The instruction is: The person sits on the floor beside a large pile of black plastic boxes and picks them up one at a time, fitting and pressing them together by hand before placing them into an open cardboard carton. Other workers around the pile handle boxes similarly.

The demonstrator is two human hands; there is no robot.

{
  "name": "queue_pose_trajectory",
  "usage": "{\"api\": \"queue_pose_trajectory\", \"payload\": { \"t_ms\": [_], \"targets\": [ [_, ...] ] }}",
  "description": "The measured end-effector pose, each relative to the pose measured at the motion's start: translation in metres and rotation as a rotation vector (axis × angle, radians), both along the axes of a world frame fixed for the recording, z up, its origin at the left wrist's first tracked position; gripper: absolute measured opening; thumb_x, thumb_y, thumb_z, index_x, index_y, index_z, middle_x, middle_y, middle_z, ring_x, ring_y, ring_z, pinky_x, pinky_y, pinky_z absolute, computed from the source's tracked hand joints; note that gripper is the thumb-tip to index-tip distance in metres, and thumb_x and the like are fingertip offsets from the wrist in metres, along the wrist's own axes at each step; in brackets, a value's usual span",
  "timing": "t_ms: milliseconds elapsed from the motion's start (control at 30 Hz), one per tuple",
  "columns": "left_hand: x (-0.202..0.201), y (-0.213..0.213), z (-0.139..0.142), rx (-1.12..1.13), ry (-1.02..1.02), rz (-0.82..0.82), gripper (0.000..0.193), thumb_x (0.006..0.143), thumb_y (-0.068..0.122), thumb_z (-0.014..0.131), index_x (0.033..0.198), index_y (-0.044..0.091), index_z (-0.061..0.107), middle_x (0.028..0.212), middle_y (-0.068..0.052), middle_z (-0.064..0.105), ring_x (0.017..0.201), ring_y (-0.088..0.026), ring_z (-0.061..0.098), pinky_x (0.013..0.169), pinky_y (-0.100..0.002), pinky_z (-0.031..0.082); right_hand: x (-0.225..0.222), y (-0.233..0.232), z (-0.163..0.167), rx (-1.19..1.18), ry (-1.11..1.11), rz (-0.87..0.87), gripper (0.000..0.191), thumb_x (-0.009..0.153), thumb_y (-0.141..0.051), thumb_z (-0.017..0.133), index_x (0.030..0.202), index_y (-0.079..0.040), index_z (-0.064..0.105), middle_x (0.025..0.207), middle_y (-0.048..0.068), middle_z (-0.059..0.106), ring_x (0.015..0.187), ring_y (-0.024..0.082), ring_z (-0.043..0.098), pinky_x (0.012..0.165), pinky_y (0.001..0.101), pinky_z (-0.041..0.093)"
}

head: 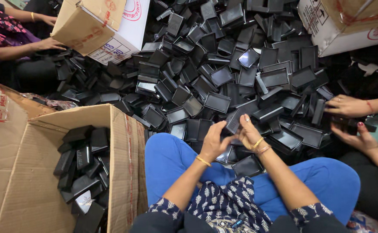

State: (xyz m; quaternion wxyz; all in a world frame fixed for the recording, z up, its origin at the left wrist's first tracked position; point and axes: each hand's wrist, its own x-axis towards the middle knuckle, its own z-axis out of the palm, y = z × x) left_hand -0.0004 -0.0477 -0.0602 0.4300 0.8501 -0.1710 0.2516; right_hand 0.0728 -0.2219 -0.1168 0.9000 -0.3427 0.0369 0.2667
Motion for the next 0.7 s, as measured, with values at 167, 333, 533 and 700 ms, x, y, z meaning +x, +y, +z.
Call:
{"api": "queue_pose_trajectory", "payload": {
  "t_ms": [167, 333, 533, 700],
  "targets": [
    [0.007, 0.006, -0.006, -0.165, 0.245, 0.152, 0.035, 0.095, 0.022, 0.070, 0.122, 0.001, 0.064, 0.099, -0.022, 0.072, 0.090, -0.039, 0.072, 0.076, -0.043, 0.057, 0.002, -0.006, 0.003, -0.225, -0.121, -0.022, 0.037, 0.098, -0.028, 0.060, 0.132, -0.017, 0.054, 0.119, 0.001, 0.066, 0.106, 0.017, 0.064, 0.096, 0.0392, 0.052],
    [0.000, 0.003, -0.010, -0.306, 0.464, 0.122, 0.026, 0.094, 0.018, 0.069, 0.113, 0.001, 0.066, 0.085, -0.022, 0.072, 0.077, -0.033, 0.074, 0.069, -0.039, 0.055, 0.009, -0.021, -0.002, -0.426, -0.325, -0.164, 0.028, 0.099, -0.014, 0.066, 0.125, -0.005, 0.066, 0.113, 0.001, 0.068, 0.104, 0.011, 0.060, 0.097, 0.0263, 0.047],
    [0.004, 0.021, -0.035, -0.373, 0.331, 0.192, 0.026, 0.093, 0.019, 0.071, 0.110, -0.001, 0.070, 0.095, -0.020, 0.074, 0.084, -0.023, 0.072, 0.076, -0.034, 0.056, 0.001, -0.030, -0.002, -0.588, -0.411, -0.070, 0.038, 0.093, -0.008, 0.073, 0.130, -0.004, 0.063, 0.116, 0.001, 0.065, 0.107, 0.010, 0.060, 0.097, 0.0274, 0.048],
    [-0.001, 0.124, -0.015, -1.204, -0.316, 0.436, 0.035, 0.118, 0.024, 0.057, 0.129, -0.004, 0.039, 0.112, -0.027, 0.053, 0.100, -0.038, 0.053, 0.093, -0.049, 0.044, -0.002, -0.033, 0.000, -0.663, -0.385, 0.068, 0.044, 0.092, -0.013, 0.072, 0.133, -0.006, 0.058, 0.126, 0.007, 0.068, 0.112, 0.014, 0.064, 0.097, 0.0296, 0.051]
  ]
}}
